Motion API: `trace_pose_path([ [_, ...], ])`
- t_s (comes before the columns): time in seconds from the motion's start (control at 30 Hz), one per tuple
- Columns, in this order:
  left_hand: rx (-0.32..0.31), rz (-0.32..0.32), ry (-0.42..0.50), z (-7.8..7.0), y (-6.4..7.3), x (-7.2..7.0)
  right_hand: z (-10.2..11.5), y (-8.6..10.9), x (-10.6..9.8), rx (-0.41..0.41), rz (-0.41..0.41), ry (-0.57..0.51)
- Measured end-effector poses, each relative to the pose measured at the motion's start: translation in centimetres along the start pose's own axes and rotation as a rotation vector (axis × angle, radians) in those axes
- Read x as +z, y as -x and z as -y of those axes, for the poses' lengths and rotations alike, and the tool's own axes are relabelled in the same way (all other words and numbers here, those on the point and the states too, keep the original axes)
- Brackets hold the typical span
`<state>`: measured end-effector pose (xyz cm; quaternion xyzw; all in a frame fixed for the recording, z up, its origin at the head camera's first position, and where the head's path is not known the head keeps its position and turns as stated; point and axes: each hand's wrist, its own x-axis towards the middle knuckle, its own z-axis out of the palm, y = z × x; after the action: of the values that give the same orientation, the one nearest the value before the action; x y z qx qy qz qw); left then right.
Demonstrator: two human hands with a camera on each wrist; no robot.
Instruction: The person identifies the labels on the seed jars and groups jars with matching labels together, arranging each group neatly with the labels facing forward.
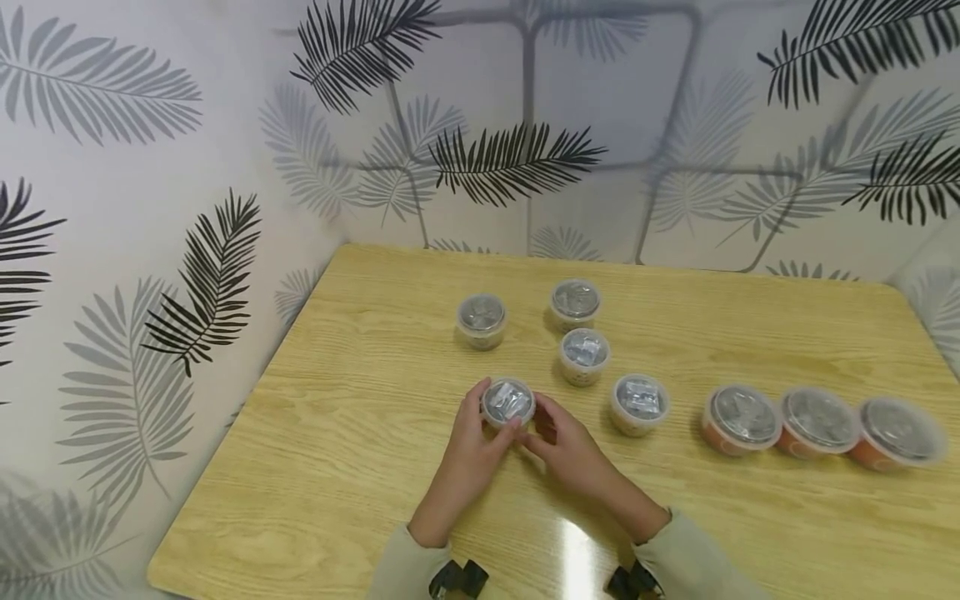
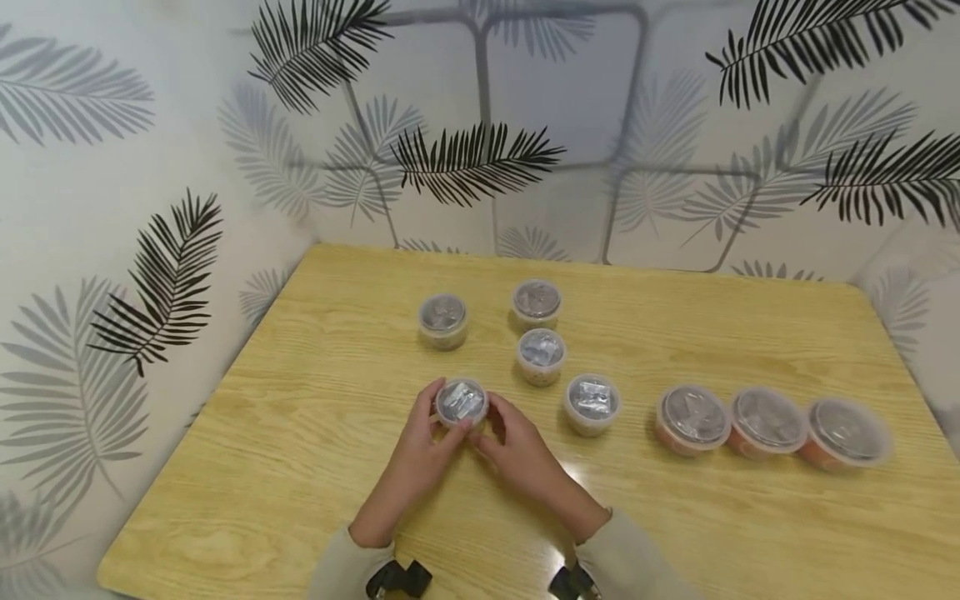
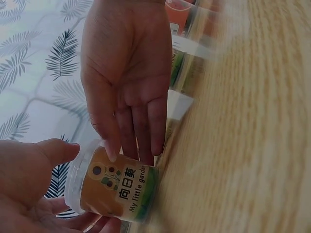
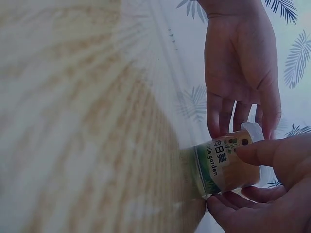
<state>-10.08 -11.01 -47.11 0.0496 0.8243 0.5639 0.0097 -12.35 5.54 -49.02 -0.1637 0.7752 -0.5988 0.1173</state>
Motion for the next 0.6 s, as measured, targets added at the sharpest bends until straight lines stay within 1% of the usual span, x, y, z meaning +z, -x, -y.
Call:
trace_pose_path([
  [0.1, 0.004, 0.003, -0.001, -0.1, 0.0, -0.1, 0.0, 0.0, 0.0, 0.004, -0.021, -0.007],
  [0.17, 0.007, 0.004, 0.010, -0.4, 0.0, -0.1, 0.1, 0.1, -0.1, 0.000, -0.034, -0.009],
  [0.33, 0.023, 0.021, 0.094, -2.7, 0.6, -0.7, 0.6, 0.5, -0.4, -0.012, -0.066, -0.013],
  [0.4, 0.023, 0.028, 0.109, -3.3, 0.7, -0.8, 0.7, 0.7, -0.7, -0.022, -0.075, -0.029],
  [0.47, 0.041, 0.032, 0.093, -3.1, 0.5, -0.7, 0.9, 0.8, -0.9, -0.035, -0.083, -0.050],
  [0.6, 0.068, 0.023, 0.067, -2.3, -0.1, -0.3, 1.5, 1.2, -1.4, -0.071, -0.097, -0.086],
])
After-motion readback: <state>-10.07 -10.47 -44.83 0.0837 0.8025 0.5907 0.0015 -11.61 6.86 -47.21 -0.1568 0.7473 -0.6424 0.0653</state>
